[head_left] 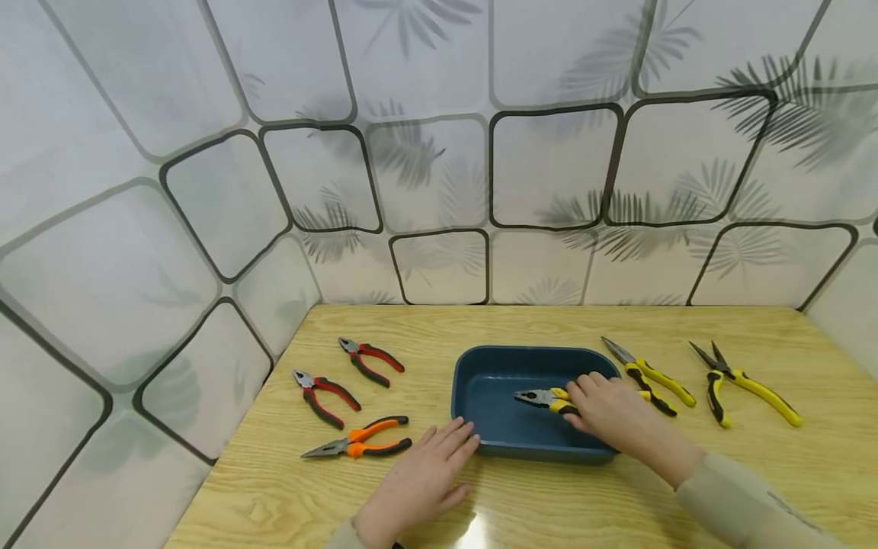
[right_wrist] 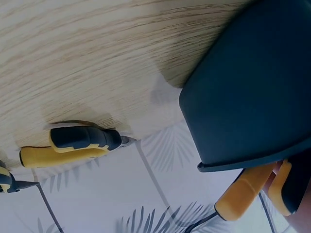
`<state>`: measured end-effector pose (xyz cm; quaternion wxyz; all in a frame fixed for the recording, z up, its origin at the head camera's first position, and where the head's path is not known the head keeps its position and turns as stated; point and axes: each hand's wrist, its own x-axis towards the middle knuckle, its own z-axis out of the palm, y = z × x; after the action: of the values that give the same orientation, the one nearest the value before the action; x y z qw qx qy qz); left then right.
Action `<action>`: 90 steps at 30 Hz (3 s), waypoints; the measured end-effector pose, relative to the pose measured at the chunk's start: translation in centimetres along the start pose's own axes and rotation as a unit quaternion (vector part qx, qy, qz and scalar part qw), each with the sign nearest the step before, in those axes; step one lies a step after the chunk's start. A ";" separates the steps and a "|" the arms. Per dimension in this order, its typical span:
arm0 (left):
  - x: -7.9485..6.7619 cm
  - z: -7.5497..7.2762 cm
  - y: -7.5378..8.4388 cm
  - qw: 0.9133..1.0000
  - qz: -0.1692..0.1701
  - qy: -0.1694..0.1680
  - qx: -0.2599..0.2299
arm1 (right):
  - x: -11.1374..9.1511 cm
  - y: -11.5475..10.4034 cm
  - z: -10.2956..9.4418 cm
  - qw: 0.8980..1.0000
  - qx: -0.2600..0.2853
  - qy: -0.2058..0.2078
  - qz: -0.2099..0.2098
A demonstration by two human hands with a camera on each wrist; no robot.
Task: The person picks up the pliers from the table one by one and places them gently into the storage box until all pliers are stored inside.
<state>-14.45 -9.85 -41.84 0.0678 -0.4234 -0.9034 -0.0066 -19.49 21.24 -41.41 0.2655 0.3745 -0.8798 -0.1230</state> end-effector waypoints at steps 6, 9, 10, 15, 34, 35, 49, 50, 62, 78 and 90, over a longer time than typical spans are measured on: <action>0.0 -0.1 0.0 1.000 0.005 0.004 0.002 | 0.6 -0.4 0.3 0.999 0.008 -0.035 -0.005; 0.0 -0.1 0.0 1.000 0.007 0.006 0.002 | 0.9 -0.5 0.5 0.999 0.008 -0.040 -0.012; 0.0 -0.1 0.0 1.000 0.007 0.006 0.002 | 1.0 -0.6 0.6 0.999 0.007 -0.040 -0.015; 0.0 -0.2 0.0 1.000 0.005 0.005 -0.002 | 1.5 -0.9 1.0 0.999 -0.008 -0.032 -0.027; -0.1 -0.2 0.1 1.000 0.003 0.005 0.002 | 3.2 -2.1 2.4 0.997 0.024 -0.069 -0.040; 0.0 -0.2 0.1 1.000 0.003 0.005 0.003 | 3.2 -2.1 2.4 0.996 0.031 -0.071 -0.039; 0.1 -0.3 0.1 1.000 0.001 -0.001 0.007 | 3.2 -1.9 3.5 0.981 0.169 -0.060 -0.073; 0.1 -0.3 0.1 1.000 0.001 -0.002 0.006 | 3.2 -1.9 3.4 0.981 0.166 -0.073 -0.070; 0.1 -0.2 0.0 1.000 0.000 -0.004 0.008 | 3.0 -1.7 3.9 0.982 0.156 -0.073 -0.080; 0.0 -0.1 0.1 1.000 0.001 -0.003 0.014 | 3.4 -2.2 3.0 0.978 0.129 -0.156 -0.048; 0.1 -0.2 0.1 1.000 -0.003 -0.012 0.009 | 3.4 -1.5 2.1 0.983 0.154 -0.092 -0.035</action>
<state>-14.37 -9.75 -41.66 0.0612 -0.4203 -0.9053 0.0065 -21.72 17.77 -42.54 0.1178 0.4286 -0.8953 -0.0293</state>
